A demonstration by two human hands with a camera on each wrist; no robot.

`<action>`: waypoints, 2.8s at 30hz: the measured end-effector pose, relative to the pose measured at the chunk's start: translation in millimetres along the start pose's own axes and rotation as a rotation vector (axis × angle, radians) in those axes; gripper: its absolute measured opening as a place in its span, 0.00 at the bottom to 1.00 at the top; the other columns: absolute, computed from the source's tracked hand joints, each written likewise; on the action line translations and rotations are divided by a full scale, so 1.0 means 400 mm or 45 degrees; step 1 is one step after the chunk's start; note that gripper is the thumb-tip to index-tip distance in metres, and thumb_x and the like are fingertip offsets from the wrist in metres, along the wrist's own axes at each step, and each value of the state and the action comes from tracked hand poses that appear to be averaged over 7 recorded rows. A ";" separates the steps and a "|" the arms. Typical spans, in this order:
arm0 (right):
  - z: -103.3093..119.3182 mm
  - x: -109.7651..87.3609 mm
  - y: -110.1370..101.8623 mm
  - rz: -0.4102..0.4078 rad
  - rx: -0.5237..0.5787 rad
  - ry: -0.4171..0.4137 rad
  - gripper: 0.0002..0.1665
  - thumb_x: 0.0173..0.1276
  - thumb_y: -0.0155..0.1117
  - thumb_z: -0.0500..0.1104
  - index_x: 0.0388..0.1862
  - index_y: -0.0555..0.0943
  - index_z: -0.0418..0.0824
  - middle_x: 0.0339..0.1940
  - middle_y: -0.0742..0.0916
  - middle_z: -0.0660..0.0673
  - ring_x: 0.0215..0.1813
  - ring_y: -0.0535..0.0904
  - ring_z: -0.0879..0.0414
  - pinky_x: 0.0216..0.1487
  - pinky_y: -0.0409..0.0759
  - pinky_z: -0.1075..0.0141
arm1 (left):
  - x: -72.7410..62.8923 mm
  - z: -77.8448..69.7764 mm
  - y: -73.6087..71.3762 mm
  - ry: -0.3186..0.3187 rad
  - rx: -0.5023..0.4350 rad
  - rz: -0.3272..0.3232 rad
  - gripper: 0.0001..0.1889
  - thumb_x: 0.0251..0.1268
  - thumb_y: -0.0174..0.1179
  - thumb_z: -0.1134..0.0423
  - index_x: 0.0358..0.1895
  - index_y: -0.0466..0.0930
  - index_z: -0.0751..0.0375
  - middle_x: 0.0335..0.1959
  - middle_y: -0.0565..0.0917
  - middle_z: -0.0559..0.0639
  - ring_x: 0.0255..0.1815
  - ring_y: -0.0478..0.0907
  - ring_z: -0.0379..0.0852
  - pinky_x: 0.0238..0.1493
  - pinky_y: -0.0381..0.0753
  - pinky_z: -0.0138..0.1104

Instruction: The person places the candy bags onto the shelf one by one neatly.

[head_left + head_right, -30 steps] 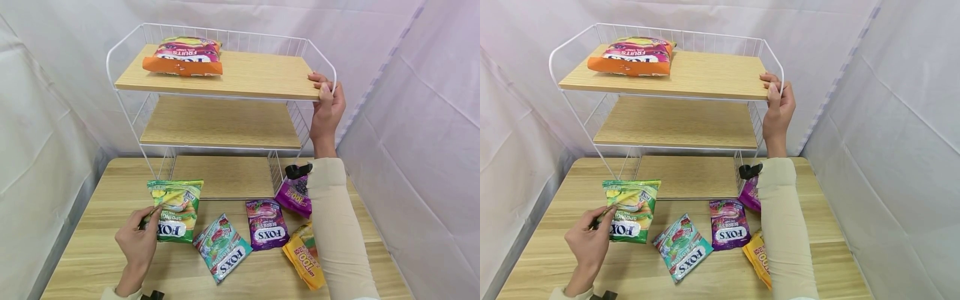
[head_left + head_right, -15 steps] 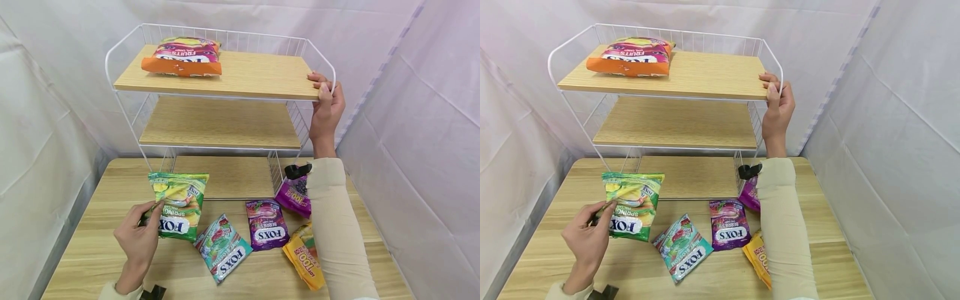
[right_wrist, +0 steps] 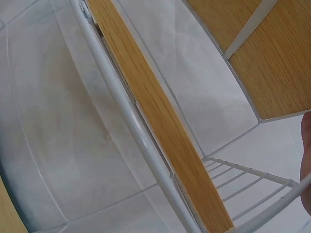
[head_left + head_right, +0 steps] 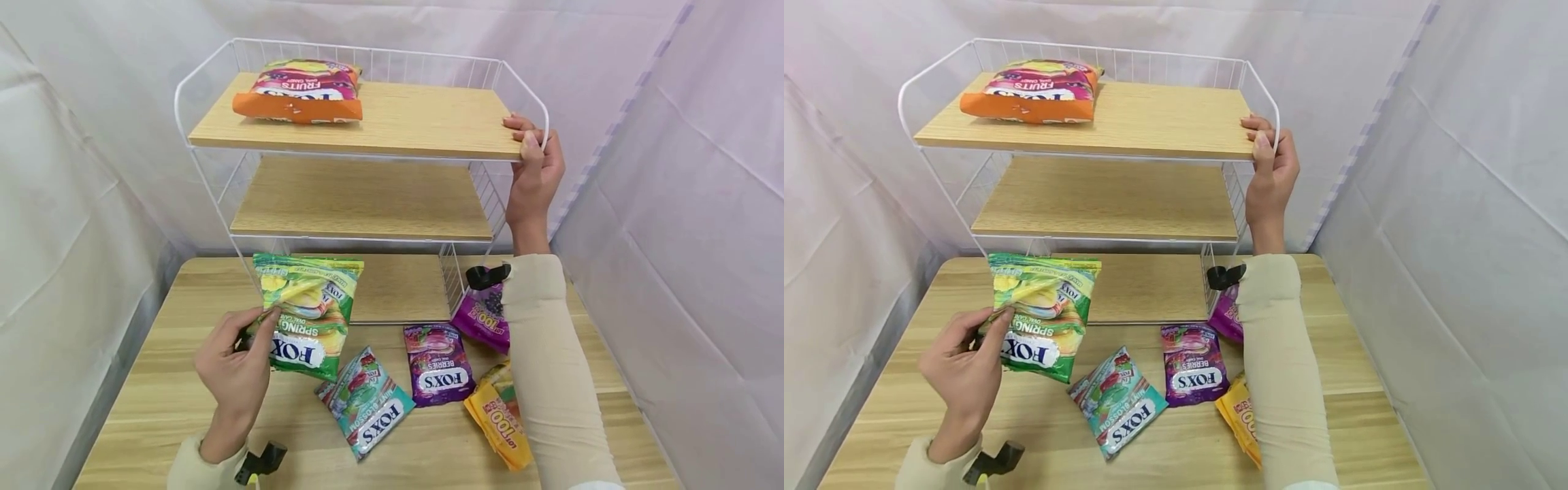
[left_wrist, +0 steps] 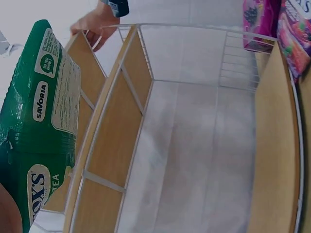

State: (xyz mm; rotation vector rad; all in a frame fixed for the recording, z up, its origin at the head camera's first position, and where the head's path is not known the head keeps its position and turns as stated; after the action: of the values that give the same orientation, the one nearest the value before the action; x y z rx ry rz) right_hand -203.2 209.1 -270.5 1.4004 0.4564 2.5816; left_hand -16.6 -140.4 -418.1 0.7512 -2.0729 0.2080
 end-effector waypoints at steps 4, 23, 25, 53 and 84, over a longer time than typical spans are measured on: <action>-0.003 0.001 0.003 -0.030 0.038 0.024 0.09 0.65 0.49 0.38 0.32 0.72 0.32 0.46 0.83 0.32 0.62 0.73 0.43 0.56 0.74 0.56 | 0.026 -0.013 0.019 0.023 -0.047 -0.011 0.04 0.47 0.68 0.80 0.28 0.84 0.76 0.21 0.80 0.60 0.19 0.64 0.34 0.20 0.58 0.23; 0.001 -0.003 0.001 -0.087 0.085 0.106 0.09 0.64 0.49 0.37 0.32 0.72 0.30 0.44 0.83 0.33 0.62 0.72 0.43 0.57 0.74 0.57 | 0.125 -0.087 0.124 0.138 -0.151 0.026 0.04 0.49 0.69 0.76 0.30 0.86 0.72 0.26 0.84 0.60 0.25 0.76 0.39 0.26 0.69 0.25; 0.001 -0.003 0.000 -0.074 0.071 0.088 0.09 0.63 0.49 0.37 0.32 0.72 0.31 0.45 0.83 0.33 0.63 0.72 0.43 0.57 0.74 0.56 | 0.143 -0.102 0.136 0.155 -0.163 0.025 0.04 0.50 0.69 0.74 0.30 0.86 0.72 0.26 0.84 0.59 0.25 0.76 0.40 0.26 0.69 0.26; 0.013 -0.005 -0.006 -0.021 0.005 0.053 0.08 0.65 0.47 0.37 0.33 0.73 0.35 0.47 0.83 0.33 0.64 0.71 0.43 0.58 0.74 0.56 | 0.334 -0.255 0.322 0.396 -0.200 0.088 0.06 0.56 0.67 0.70 0.31 0.85 0.73 0.27 0.85 0.56 0.23 0.72 0.42 0.24 0.63 0.29; 0.010 -0.009 0.003 0.022 0.000 -0.010 0.08 0.66 0.48 0.39 0.34 0.75 0.38 0.48 0.82 0.31 0.63 0.72 0.42 0.57 0.75 0.56 | 0.451 -0.296 0.456 0.031 0.353 0.341 0.06 0.60 0.66 0.61 0.37 0.88 0.59 0.35 0.87 0.46 0.37 0.80 0.36 0.47 0.69 0.30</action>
State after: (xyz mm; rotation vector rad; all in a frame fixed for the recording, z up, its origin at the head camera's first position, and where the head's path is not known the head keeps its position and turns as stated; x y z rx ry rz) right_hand -197.7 207.7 -271.0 1.4205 0.4446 2.5889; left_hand -115.4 -23.5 -180.5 0.6261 -2.1421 0.6610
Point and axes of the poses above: each hand's wrist, its own x-axis towards the middle knuckle, its own y-axis out of the palm, z = x × y, the point moved 2 cm from there along x, towards the middle knuckle
